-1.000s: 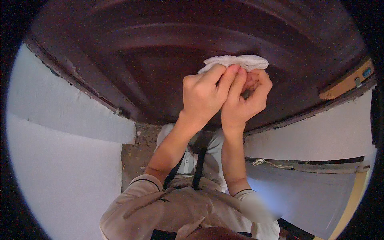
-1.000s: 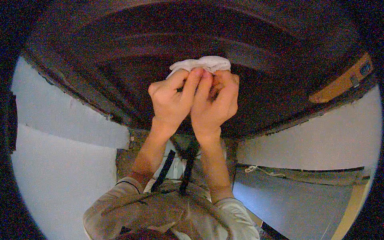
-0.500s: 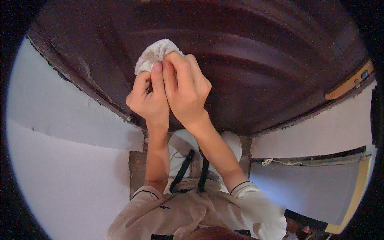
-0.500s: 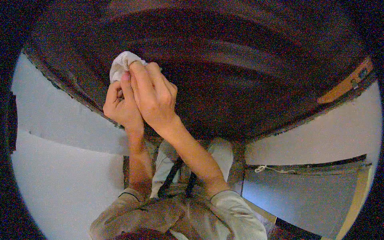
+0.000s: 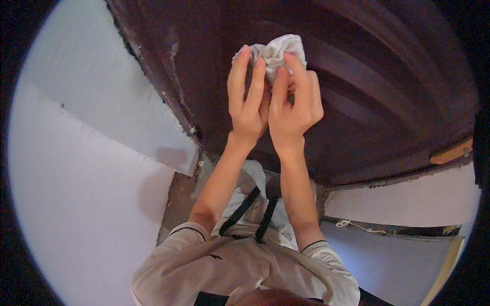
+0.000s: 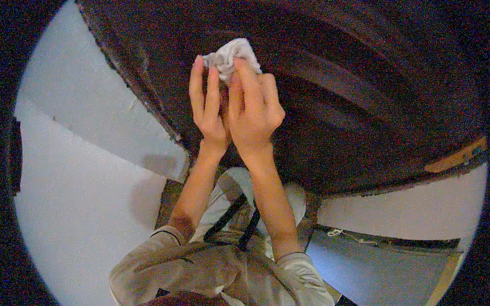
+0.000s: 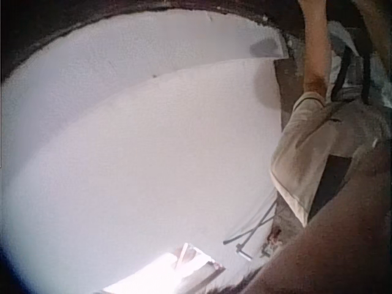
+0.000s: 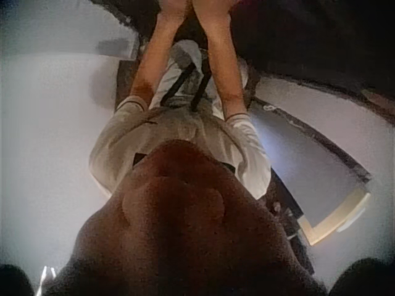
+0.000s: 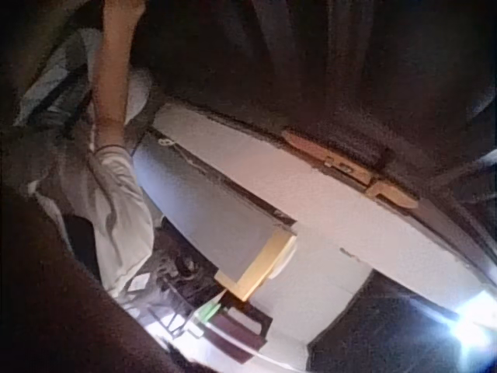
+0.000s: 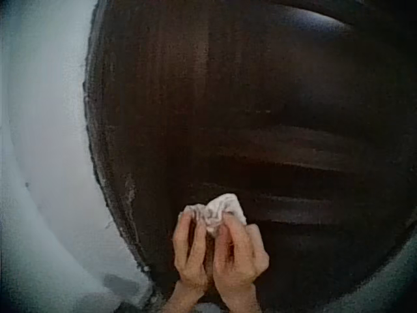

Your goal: The person wipes a dark wooden door with a white cloth, then rinses the cloth in a green basin of water. They wring out the cloth and continue wiping the door and door handle.

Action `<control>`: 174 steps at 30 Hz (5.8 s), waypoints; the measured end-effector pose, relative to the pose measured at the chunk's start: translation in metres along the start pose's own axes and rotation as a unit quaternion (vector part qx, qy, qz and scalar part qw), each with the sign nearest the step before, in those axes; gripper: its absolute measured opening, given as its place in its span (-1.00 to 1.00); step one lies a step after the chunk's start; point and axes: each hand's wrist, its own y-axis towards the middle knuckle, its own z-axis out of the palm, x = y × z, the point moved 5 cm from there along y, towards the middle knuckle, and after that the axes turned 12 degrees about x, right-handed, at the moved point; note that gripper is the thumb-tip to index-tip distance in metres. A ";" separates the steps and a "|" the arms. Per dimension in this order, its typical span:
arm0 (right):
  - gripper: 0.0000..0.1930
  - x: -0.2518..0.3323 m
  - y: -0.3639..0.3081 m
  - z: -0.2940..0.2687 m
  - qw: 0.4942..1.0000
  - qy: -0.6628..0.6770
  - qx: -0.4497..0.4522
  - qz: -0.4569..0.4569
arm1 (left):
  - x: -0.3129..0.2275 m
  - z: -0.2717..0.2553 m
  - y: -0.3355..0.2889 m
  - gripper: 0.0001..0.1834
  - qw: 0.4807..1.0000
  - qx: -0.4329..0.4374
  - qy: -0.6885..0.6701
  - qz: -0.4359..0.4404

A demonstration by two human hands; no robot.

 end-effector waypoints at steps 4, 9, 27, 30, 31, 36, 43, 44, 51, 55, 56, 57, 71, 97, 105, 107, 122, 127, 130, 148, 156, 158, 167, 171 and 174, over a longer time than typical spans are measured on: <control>-0.74 0.018 0.003 0.019 1.000 0.000 0.015 -0.020 | 0.015 -0.005 -0.005 -0.51 0.998 0.006 -0.048 -0.031; -0.74 0.024 -0.005 0.056 0.997 0.038 0.054 -0.044 | 0.038 -0.021 -0.021 -0.49 0.998 -0.028 0.003 -0.052; -0.78 0.028 -0.080 0.141 0.981 0.055 0.185 -0.029 | 0.117 -0.046 -0.111 -0.49 0.988 -0.037 0.114 -0.094; -0.78 0.015 -0.118 0.155 0.976 0.039 0.210 -0.045 | 0.142 -0.037 -0.180 -0.46 0.978 -0.024 0.028 -0.207; -0.77 0.009 -0.131 0.160 0.972 0.050 0.223 -0.049 | 0.144 -0.038 -0.197 -0.43 0.978 -0.001 0.027 -0.205; -0.73 0.005 -0.143 0.156 0.974 0.033 0.222 -0.033 | 0.128 -0.041 -0.196 -0.44 0.957 0.042 -0.038 -0.286; -0.89 -0.004 -0.059 0.050 1.000 -0.019 0.020 0.011 | 0.055 0.009 -0.083 -0.42 0.994 0.098 -0.037 -0.033; -0.91 -0.003 -0.055 0.036 1.000 -0.013 -0.004 0.006 | 0.045 0.017 -0.075 -0.42 0.995 0.090 -0.031 -0.031; -0.87 -0.041 -0.121 0.003 0.995 -0.071 -0.002 0.067 | 0.028 0.051 -0.136 -0.62 0.988 0.133 0.031 0.072; -0.87 -0.047 -0.134 -0.001 0.996 -0.051 0.015 0.077 | 0.020 0.050 -0.144 -0.64 0.988 0.131 0.037 0.067; -0.87 -0.045 -0.127 -0.002 0.996 -0.048 0.005 0.070 | 0.019 0.049 -0.136 -0.64 0.989 0.125 0.038 0.069; -0.87 -0.042 -0.119 -0.004 0.997 -0.045 -0.005 0.062 | 0.018 0.050 -0.132 -0.61 0.987 0.139 0.055 0.060; -0.94 -0.100 -0.087 -0.138 0.966 -0.061 -0.138 0.212 | -0.110 0.122 -0.054 -0.61 0.969 0.184 -0.056 0.157; -0.94 -0.133 -0.093 -0.180 0.980 -0.103 -0.134 0.109 | -0.150 0.163 -0.073 -0.57 0.965 0.179 0.110 0.158; -0.91 -0.152 -0.210 -0.136 0.982 -0.096 -0.008 0.163 | -0.091 0.150 -0.203 -0.58 0.941 0.290 0.080 0.154; -0.89 -0.155 -0.214 -0.135 0.973 -0.056 -0.015 0.225 | -0.092 0.144 -0.202 -0.57 0.944 0.289 0.060 0.150; -0.85 -0.082 -0.131 -0.045 0.993 0.053 0.032 0.104 | 0.008 0.079 -0.148 -0.46 0.970 0.189 0.111 0.106; -0.85 -0.105 -0.200 -0.043 0.990 -0.010 0.089 0.109 | 0.023 0.102 -0.262 -0.35 0.971 0.210 0.091 0.074; -0.86 -0.113 -0.220 -0.056 0.988 -0.029 0.083 0.124 | -0.001 0.109 -0.279 -0.30 0.971 0.221 0.069 0.053; -0.85 -0.156 -0.148 -0.221 0.973 -0.104 -0.107 0.178 | -0.173 0.203 -0.149 -0.47 0.973 0.207 0.023 0.094; -0.87 -0.195 -0.194 -0.251 0.963 -0.113 -0.086 0.230 | -0.198 0.227 -0.172 -0.59 0.935 0.283 0.072 0.202; -0.87 -0.195 -0.193 -0.252 0.968 -0.064 -0.105 0.219 | -0.203 0.227 -0.170 -0.58 0.936 0.287 0.073 0.191; -0.91 -0.219 -0.117 -0.350 0.947 -0.011 -0.179 0.265 | -0.304 0.265 -0.061 -0.50 0.942 0.254 0.021 0.220; -0.93 -0.231 -0.150 -0.361 0.946 -0.070 -0.159 0.273 | -0.311 0.281 -0.089 -0.47 0.921 0.313 0.017 0.229; -0.97 -0.239 -0.199 -0.348 0.937 -0.099 -0.127 0.309 | -0.294 0.284 -0.148 -0.46 0.877 0.403 -0.016 0.261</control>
